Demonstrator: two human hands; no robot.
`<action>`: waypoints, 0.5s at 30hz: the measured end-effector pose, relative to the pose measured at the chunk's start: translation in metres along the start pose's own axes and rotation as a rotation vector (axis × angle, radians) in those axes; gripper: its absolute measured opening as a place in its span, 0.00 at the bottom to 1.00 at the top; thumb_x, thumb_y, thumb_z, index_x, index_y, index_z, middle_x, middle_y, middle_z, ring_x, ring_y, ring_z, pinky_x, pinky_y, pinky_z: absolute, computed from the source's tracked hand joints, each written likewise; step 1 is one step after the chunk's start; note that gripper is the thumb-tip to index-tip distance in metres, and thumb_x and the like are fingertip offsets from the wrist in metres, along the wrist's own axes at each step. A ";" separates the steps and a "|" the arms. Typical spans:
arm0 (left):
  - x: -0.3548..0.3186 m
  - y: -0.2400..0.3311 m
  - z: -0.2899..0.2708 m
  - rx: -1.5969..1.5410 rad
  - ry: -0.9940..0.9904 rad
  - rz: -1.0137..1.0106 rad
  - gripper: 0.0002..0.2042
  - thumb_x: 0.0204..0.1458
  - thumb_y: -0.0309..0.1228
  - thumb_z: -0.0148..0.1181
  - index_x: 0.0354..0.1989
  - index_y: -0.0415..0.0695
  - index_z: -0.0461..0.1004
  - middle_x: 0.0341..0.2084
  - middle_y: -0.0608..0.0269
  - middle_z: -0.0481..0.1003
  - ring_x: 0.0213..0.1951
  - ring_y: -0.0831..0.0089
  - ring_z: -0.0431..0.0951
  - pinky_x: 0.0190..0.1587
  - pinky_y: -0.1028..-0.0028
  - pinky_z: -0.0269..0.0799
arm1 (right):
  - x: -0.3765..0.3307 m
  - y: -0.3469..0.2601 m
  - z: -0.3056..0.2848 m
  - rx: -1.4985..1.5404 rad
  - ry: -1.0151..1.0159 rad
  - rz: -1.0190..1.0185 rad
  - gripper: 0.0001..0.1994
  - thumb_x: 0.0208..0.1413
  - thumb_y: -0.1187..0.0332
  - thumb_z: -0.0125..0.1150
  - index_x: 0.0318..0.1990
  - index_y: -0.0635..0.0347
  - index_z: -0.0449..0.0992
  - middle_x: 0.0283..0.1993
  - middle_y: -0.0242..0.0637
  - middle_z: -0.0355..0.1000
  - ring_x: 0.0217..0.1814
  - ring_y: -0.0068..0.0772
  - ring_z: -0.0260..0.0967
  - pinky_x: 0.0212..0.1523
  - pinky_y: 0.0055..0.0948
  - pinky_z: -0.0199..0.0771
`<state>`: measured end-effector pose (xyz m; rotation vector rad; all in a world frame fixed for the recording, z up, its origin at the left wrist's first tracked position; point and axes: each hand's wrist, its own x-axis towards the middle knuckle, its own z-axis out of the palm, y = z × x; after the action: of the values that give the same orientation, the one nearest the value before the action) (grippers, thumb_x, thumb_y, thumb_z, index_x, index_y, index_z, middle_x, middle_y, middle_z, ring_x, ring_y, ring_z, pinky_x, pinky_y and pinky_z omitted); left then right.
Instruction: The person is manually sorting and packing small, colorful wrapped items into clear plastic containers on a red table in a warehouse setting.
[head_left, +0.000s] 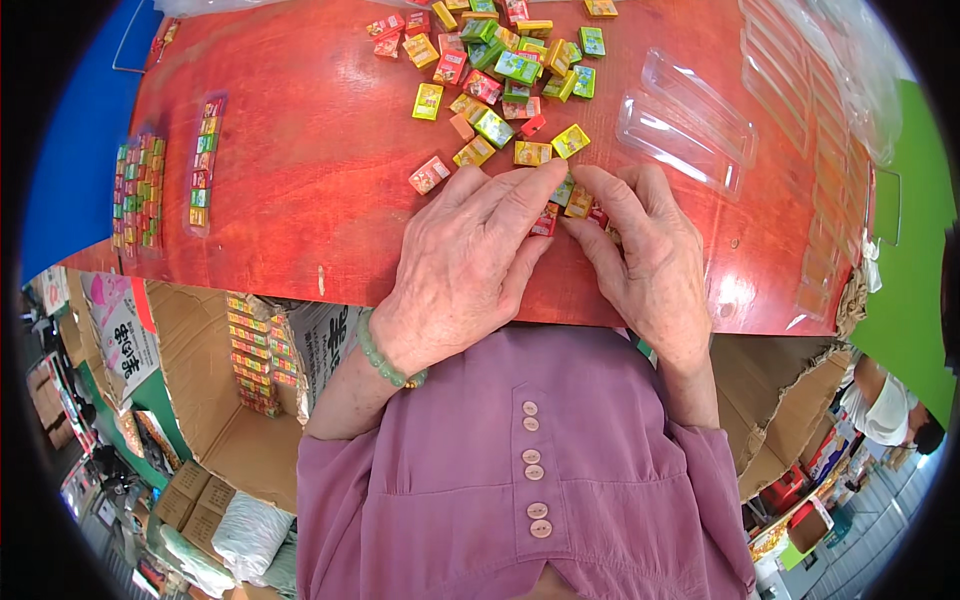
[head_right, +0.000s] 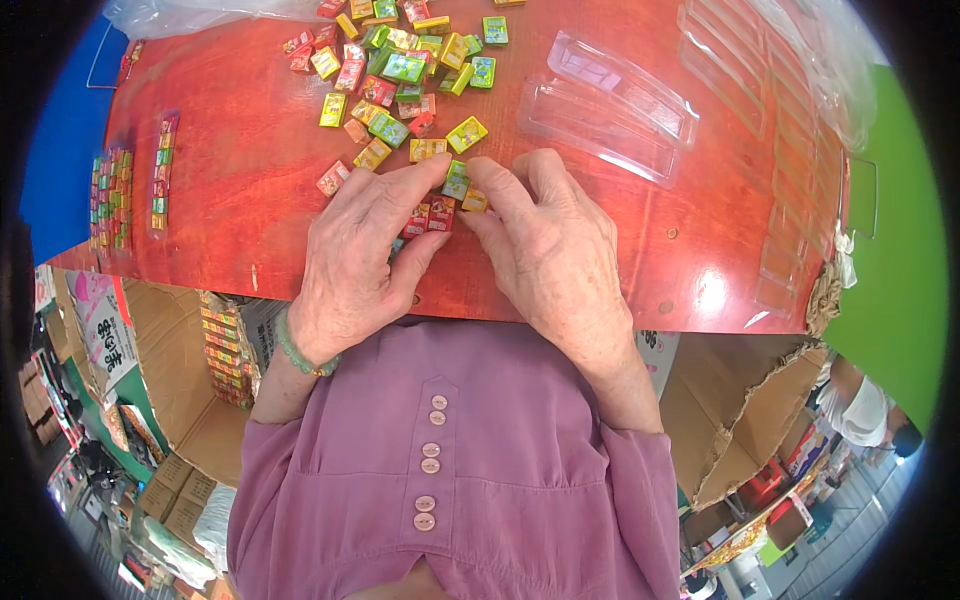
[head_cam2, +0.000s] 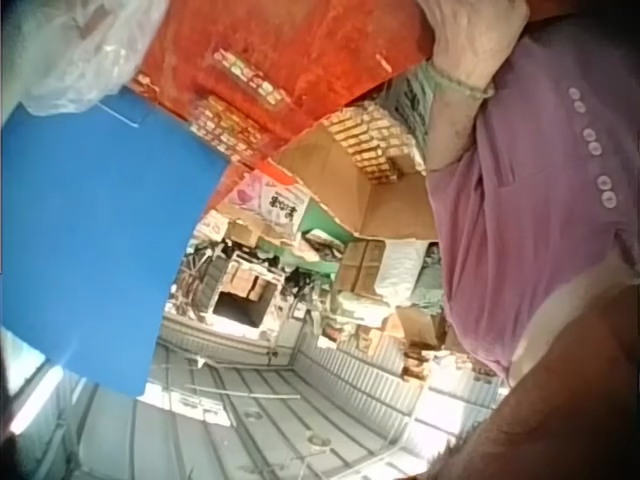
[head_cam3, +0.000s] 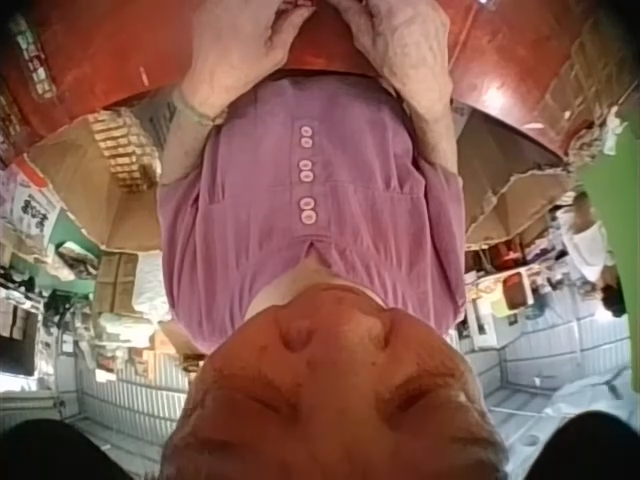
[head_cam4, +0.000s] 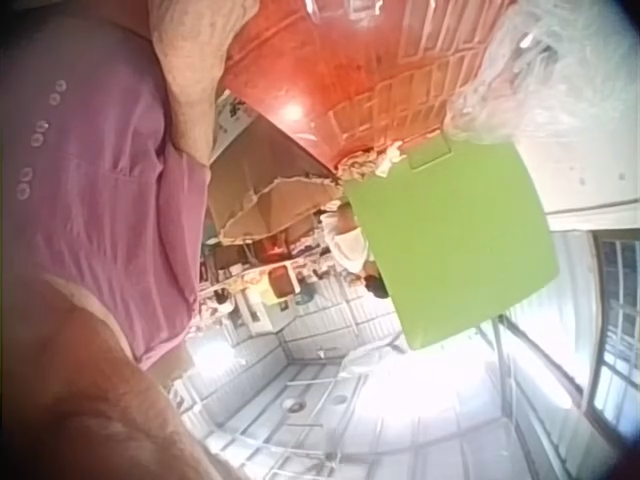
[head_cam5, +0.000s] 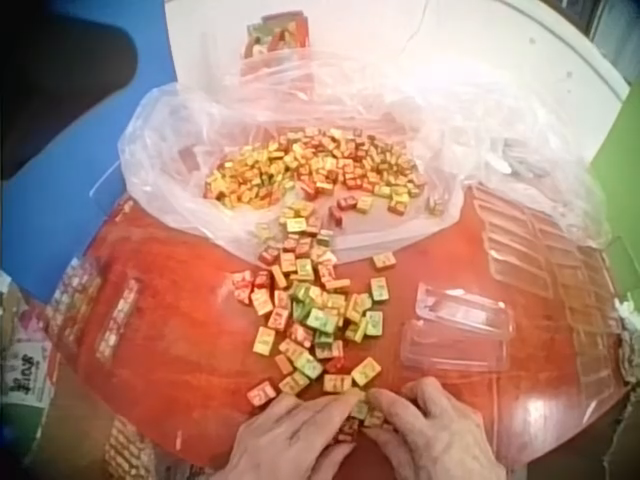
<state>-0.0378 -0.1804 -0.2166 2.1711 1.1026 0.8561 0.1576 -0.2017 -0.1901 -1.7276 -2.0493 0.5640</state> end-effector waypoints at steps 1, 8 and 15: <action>0.000 0.000 0.000 -0.004 0.009 0.004 0.32 0.44 0.18 0.71 0.63 0.41 0.73 0.52 0.56 0.80 0.45 0.55 0.80 0.46 0.62 0.77 | 0.000 0.000 0.000 0.006 0.000 0.007 0.19 0.56 0.70 0.71 0.56 0.56 0.79 0.44 0.42 0.71 0.40 0.44 0.76 0.40 0.40 0.77; 0.000 -0.001 -0.001 -0.021 -0.003 0.035 0.31 0.45 0.18 0.70 0.63 0.43 0.74 0.49 0.57 0.81 0.41 0.58 0.79 0.44 0.63 0.76 | -0.002 0.005 -0.002 -0.004 0.013 0.000 0.17 0.57 0.71 0.71 0.54 0.57 0.79 0.45 0.41 0.71 0.42 0.43 0.76 0.42 0.38 0.77; -0.002 -0.006 0.001 -0.038 0.016 0.065 0.31 0.45 0.18 0.70 0.63 0.42 0.74 0.46 0.58 0.82 0.38 0.58 0.78 0.42 0.63 0.76 | 0.000 0.000 0.000 -0.007 0.015 0.022 0.18 0.56 0.69 0.72 0.54 0.57 0.79 0.44 0.40 0.71 0.42 0.43 0.75 0.41 0.39 0.77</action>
<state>-0.0409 -0.1790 -0.2216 2.1831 1.0202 0.9176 0.1577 -0.2013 -0.1905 -1.7549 -2.0267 0.5500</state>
